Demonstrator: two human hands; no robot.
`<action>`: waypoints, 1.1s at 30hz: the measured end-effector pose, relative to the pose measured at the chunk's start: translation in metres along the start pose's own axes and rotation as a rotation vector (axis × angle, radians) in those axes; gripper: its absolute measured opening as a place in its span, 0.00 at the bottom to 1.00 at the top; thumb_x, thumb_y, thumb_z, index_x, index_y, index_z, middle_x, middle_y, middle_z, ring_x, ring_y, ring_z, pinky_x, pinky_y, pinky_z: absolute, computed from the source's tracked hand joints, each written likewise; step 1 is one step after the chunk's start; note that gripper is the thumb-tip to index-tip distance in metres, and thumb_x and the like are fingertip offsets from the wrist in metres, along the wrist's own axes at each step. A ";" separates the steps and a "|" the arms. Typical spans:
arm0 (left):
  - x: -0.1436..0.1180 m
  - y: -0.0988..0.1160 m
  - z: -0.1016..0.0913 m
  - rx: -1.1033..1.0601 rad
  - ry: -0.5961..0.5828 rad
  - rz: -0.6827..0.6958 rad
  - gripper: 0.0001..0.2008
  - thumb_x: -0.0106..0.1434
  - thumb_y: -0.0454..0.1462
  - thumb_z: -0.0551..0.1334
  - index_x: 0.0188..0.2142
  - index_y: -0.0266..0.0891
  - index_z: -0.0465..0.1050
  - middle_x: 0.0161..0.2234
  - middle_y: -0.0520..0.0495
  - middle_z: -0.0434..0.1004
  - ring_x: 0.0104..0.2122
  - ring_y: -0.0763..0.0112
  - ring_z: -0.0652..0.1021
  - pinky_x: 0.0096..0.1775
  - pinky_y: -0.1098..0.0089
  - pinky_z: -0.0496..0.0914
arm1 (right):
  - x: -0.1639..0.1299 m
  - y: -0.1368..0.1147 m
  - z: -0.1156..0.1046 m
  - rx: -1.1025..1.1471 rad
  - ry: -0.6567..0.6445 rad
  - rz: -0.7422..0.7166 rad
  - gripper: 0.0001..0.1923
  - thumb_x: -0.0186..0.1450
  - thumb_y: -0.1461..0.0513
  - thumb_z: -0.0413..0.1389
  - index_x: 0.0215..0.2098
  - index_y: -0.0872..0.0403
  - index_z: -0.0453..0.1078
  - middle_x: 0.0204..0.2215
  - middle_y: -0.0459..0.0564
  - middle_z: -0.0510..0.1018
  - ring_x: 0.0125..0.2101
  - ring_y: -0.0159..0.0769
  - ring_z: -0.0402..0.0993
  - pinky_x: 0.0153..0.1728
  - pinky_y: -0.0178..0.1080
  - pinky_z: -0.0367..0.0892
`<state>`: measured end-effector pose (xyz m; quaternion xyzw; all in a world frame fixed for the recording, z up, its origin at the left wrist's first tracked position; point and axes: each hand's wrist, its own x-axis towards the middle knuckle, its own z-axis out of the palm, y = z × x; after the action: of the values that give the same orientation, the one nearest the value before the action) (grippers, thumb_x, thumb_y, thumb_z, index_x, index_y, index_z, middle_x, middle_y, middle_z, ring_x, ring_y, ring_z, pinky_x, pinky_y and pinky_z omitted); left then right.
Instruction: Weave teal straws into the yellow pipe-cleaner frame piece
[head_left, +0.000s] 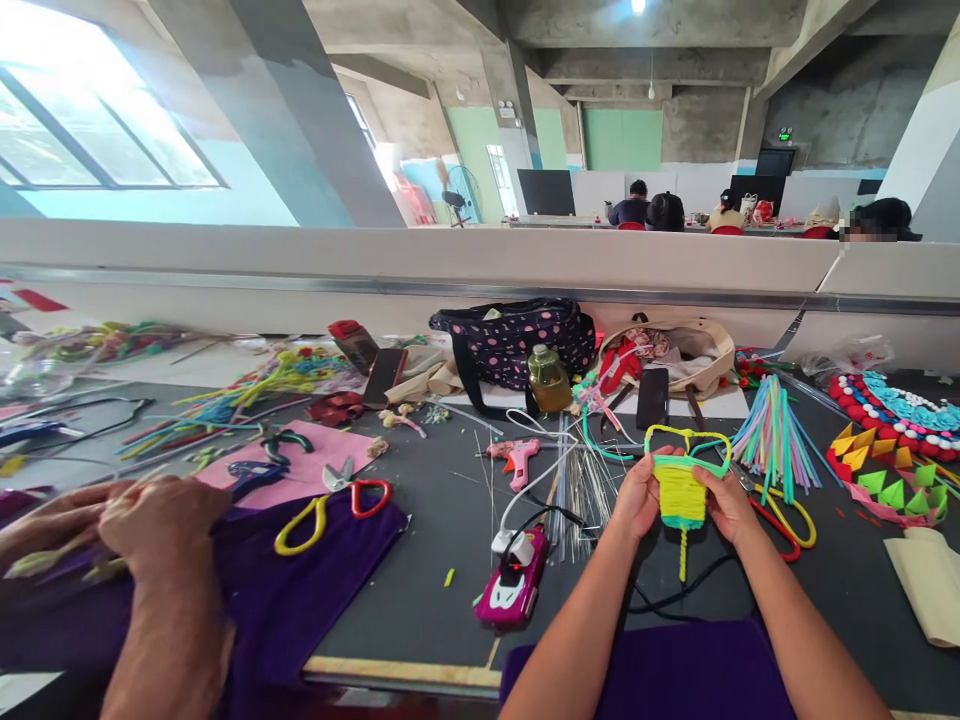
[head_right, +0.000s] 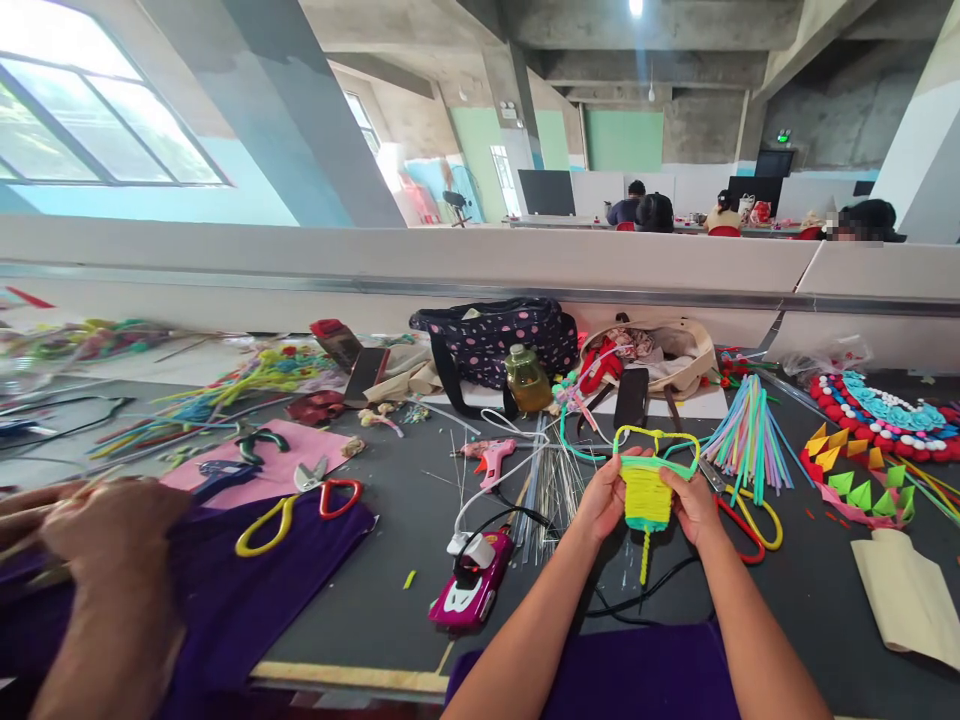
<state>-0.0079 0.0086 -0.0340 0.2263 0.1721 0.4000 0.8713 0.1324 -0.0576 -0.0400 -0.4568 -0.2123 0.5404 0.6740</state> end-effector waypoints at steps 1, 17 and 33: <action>0.000 -0.001 0.000 -0.010 -0.008 -0.008 0.16 0.65 0.40 0.58 0.47 0.30 0.72 0.49 0.34 0.76 0.52 0.55 0.74 0.56 0.56 0.63 | 0.000 0.001 0.000 0.000 0.000 -0.003 0.19 0.42 0.55 0.71 0.30 0.55 0.76 0.24 0.49 0.79 0.24 0.38 0.75 0.22 0.36 0.66; -0.007 -0.015 0.014 0.203 0.147 0.020 0.13 0.49 0.35 0.72 0.34 0.29 0.78 0.31 0.37 0.82 0.37 0.52 0.81 0.46 0.56 0.71 | -0.009 -0.003 0.011 0.027 -0.041 -0.047 0.20 0.43 0.56 0.71 0.33 0.52 0.77 0.30 0.49 0.81 0.32 0.44 0.77 0.31 0.40 0.70; 0.000 -0.004 0.006 -0.126 0.076 -0.229 0.20 0.62 0.45 0.59 0.47 0.31 0.73 0.42 0.36 0.80 0.47 0.51 0.77 0.51 0.53 0.66 | -0.007 -0.004 0.012 -0.024 0.060 -0.012 0.18 0.47 0.50 0.67 0.28 0.53 0.73 0.17 0.43 0.74 0.19 0.33 0.69 0.20 0.34 0.60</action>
<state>-0.0027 0.0045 -0.0315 0.1348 0.2045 0.3160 0.9166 0.1231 -0.0592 -0.0292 -0.4794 -0.2013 0.5199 0.6778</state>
